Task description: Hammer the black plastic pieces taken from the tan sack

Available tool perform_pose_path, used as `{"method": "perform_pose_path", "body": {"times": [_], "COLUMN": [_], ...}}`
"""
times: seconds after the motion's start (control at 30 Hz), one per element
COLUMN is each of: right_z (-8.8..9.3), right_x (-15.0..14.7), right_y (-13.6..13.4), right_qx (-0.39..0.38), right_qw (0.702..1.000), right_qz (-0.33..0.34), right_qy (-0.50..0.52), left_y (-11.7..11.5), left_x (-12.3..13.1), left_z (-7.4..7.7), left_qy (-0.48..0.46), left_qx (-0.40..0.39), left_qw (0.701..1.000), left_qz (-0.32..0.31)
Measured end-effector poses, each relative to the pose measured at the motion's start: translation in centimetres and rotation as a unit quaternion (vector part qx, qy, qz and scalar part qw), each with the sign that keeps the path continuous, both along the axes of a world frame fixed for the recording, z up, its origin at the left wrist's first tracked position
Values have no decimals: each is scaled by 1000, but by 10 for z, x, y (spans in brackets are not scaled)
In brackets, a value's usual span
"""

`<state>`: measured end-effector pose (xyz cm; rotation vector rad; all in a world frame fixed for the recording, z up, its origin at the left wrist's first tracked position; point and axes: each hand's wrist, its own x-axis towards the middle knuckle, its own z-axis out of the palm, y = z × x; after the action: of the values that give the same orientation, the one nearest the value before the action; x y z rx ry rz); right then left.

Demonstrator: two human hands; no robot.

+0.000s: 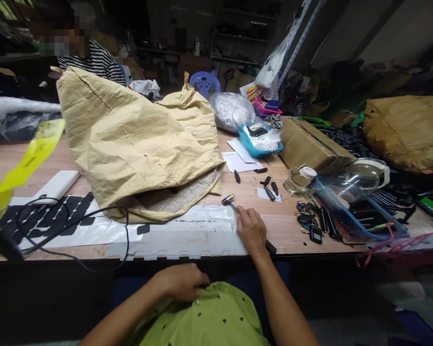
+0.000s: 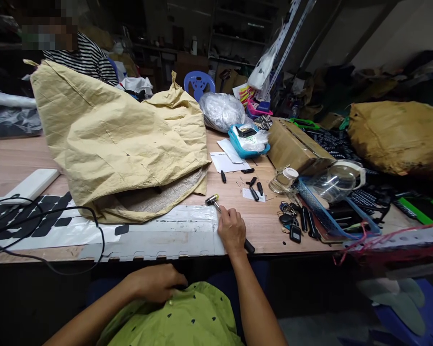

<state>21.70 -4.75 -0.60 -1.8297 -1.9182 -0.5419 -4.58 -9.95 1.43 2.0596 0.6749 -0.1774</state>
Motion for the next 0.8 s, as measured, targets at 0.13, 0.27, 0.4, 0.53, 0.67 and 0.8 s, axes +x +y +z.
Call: {"method": "perform_pose_path", "body": {"times": [0.13, 0.27, 0.4, 0.53, 0.67, 0.8], "right_z": [0, 0, -1, 0, 3, 6], "right_x": [-1, -3, -4, -4, -5, -6], "right_y": [1, 2, 3, 4, 3, 3], "right_qx": [-7, -7, -7, -16, -22, -23], "right_qw": [1000, 1000, 1000, 999, 999, 999], "right_qz": [-1, -1, 0, 0, -6, -7], "right_qy": [5, 12, 22, 32, 32, 27], "left_y": [53, 117, 148, 143, 118, 91], "left_x": [-7, -7, -3, -6, -15, -16], "left_z": [64, 69, 53, 47, 39, 20], "left_qy": [-58, 144, 228, 228, 112, -80], "left_qx": [45, 238, 254, 267, 351, 331], "left_qw": [981, 853, 797, 802, 823, 872], "left_qz": [179, 441, 498, 483, 432, 351]}}
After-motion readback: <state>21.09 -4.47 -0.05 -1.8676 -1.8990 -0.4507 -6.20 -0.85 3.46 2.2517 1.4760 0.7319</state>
